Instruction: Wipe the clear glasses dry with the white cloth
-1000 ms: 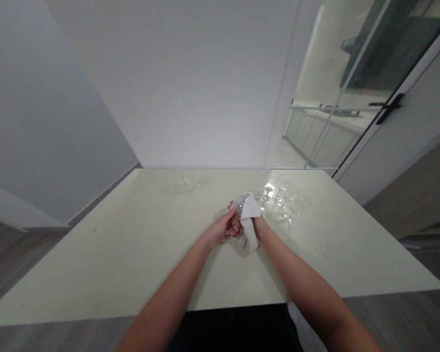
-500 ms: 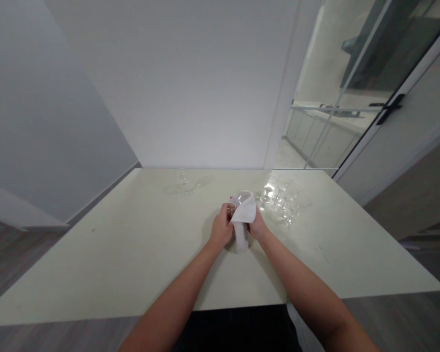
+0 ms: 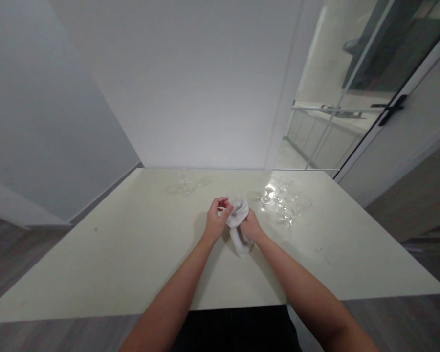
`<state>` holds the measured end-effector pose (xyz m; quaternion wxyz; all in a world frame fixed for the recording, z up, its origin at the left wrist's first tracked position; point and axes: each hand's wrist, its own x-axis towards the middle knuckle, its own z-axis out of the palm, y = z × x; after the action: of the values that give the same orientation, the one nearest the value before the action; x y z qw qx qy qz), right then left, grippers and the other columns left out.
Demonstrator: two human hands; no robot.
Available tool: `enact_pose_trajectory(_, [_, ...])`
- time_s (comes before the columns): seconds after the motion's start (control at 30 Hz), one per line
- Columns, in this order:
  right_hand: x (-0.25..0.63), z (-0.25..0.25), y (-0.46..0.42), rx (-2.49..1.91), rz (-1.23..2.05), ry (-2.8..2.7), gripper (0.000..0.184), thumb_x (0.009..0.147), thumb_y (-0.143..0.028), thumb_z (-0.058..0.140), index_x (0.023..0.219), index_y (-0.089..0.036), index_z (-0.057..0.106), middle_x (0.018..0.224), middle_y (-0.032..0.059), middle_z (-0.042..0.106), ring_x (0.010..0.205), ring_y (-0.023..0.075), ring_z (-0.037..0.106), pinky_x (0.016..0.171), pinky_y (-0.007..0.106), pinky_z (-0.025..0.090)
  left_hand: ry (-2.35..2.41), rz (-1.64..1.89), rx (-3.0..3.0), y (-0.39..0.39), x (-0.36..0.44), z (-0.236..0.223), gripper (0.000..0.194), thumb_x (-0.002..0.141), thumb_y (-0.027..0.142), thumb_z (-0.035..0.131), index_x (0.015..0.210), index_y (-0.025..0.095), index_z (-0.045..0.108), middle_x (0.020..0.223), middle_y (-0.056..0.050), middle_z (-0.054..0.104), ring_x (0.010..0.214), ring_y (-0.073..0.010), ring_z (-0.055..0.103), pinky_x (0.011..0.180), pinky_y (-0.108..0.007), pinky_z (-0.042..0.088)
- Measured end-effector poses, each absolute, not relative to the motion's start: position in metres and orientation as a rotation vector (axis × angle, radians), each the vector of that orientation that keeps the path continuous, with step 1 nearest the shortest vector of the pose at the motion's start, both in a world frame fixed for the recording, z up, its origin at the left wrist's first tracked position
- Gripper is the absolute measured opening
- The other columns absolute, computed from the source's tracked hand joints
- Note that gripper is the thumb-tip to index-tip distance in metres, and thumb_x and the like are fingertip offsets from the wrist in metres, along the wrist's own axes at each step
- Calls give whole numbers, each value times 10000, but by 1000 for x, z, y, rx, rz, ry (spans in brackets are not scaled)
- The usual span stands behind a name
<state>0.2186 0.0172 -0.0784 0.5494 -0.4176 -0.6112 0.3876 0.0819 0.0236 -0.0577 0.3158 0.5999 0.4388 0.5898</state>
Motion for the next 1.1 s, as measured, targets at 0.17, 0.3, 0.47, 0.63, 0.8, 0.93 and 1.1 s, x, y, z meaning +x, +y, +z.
enact_pose_trajectory(0.17, [219, -82, 13, -930, 1099, -1558, 302, 707, -157, 569, 993, -192, 661, 968, 40, 708, 898, 200, 616, 906, 359, 462, 962, 1428, 1197, 28, 82, -60, 472, 675, 461, 757, 1021, 160, 647, 923, -65, 677, 850, -184, 625, 781, -299, 462])
enact_pose_trajectory(0.3, [223, -82, 8, -879, 1622, -1337, 211, 714, -283, 644, 876, -147, 643, 750, 34, 678, 685, 174, 598, 736, 346, 498, 629, 1215, 936, 24, 78, -57, 548, 753, 546, 663, 1129, 149, 630, 1002, -108, 703, 901, -214, 653, 809, -323, 475])
enact_pose_trajectory(0.47, [220, -83, 8, -901, 1598, -1277, 220, 703, -283, 665, 886, -161, 661, 775, 26, 680, 702, 167, 591, 713, 318, 497, 590, 1212, 896, 24, 79, -58, 525, 795, 554, 613, 1146, 165, 592, 1054, -112, 707, 904, -215, 666, 831, -344, 482])
enact_pose_trajectory(0.63, [208, -86, 16, -828, 1302, -1475, 284, 716, -161, 558, 966, -202, 686, 916, 11, 700, 865, 176, 613, 914, 347, 461, 803, 1466, 1065, 28, 84, -61, 583, 604, 400, 824, 1097, 187, 597, 1063, -80, 679, 893, -173, 647, 791, -283, 484])
enact_pose_trajectory(0.8, [210, -86, 12, -838, 1463, -1387, 162, 714, -218, 583, 835, -183, 684, 802, 10, 690, 767, 159, 598, 835, 319, 483, 748, 1370, 939, 20, 83, -56, 542, 650, 442, 785, 1090, 168, 625, 1078, -104, 687, 899, -188, 659, 831, -315, 486])
enact_pose_trajectory(0.93, [215, -84, 6, -845, 1671, -1256, 163, 737, -307, 601, 825, -184, 660, 776, 10, 685, 681, 142, 579, 721, 296, 500, 584, 1187, 890, 16, 81, -52, 624, 703, 562, 705, 1164, 152, 611, 1171, -145, 669, 980, -236, 655, 842, -346, 497])
enact_pose_trajectory(1.1, [210, -79, 9, -855, 1485, -1413, 244, 731, -235, 598, 947, -172, 691, 859, 21, 716, 789, 163, 625, 835, 322, 490, 737, 1235, 1010, 21, 86, -55, 674, 592, 405, 841, 1152, 164, 555, 995, -114, 733, 820, -199, 680, 730, -284, 504])
